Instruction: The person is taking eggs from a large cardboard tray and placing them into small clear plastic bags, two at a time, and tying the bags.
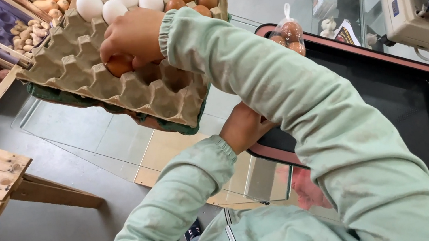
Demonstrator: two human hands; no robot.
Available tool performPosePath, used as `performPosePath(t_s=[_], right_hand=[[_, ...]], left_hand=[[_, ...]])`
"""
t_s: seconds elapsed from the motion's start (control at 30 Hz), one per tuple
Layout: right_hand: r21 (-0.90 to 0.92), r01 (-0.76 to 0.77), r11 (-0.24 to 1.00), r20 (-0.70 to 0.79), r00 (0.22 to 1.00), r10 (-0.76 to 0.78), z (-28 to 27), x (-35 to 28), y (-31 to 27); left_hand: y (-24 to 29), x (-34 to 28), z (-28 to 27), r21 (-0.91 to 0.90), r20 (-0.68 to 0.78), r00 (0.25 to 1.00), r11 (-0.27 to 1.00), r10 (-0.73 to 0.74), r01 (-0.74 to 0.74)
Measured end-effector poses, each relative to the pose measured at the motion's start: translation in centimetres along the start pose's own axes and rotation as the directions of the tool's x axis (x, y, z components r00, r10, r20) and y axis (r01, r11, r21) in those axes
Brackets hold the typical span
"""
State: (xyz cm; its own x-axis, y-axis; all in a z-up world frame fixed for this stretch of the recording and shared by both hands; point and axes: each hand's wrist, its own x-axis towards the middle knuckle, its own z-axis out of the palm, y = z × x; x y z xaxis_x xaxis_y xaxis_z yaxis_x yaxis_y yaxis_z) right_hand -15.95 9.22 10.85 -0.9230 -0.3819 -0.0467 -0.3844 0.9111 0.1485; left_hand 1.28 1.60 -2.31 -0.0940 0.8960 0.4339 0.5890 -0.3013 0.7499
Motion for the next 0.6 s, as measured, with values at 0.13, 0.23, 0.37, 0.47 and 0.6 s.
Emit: performPosePath(t_s=[0.13, 0.23, 0.37, 0.47, 0.6], right_hand=[[0.022, 0.003, 1.000, -0.149, 0.989, 0.001, 0.0, -1.1, 0.2], [-0.054, -0.061, 0.997, -0.272, 0.961, 0.044, -1.2, -2.4, -0.4], [0.192, -0.095, 0.977, -0.285, 0.947, 0.148, -5.8, -9.5, -2.1], [0.314, 0.048, 0.948, -0.250, 0.968, 0.034, -7.7, -17.8, -2.6], [0.322, -0.456, 0.829, 0.057, 0.884, 0.464, -8.1, -28.3, -3.9]], left_hand=[[0.6, 0.3, -0.6, -0.053, 0.032, 0.999, 0.998, -0.022, 0.023], [0.8, 0.0, -0.8, -0.093, 0.066, 0.997, 0.994, -0.041, 0.047], [1.0, -0.3, -1.2, -0.113, -0.015, 0.999, 0.992, 0.051, -0.053], [1.9, -0.5, -1.7, -0.209, -0.098, 0.983, 0.963, 0.154, -0.172], [2.1, -0.3, -1.7, -0.198, -0.124, 0.978, 0.961, 0.170, -0.192]])
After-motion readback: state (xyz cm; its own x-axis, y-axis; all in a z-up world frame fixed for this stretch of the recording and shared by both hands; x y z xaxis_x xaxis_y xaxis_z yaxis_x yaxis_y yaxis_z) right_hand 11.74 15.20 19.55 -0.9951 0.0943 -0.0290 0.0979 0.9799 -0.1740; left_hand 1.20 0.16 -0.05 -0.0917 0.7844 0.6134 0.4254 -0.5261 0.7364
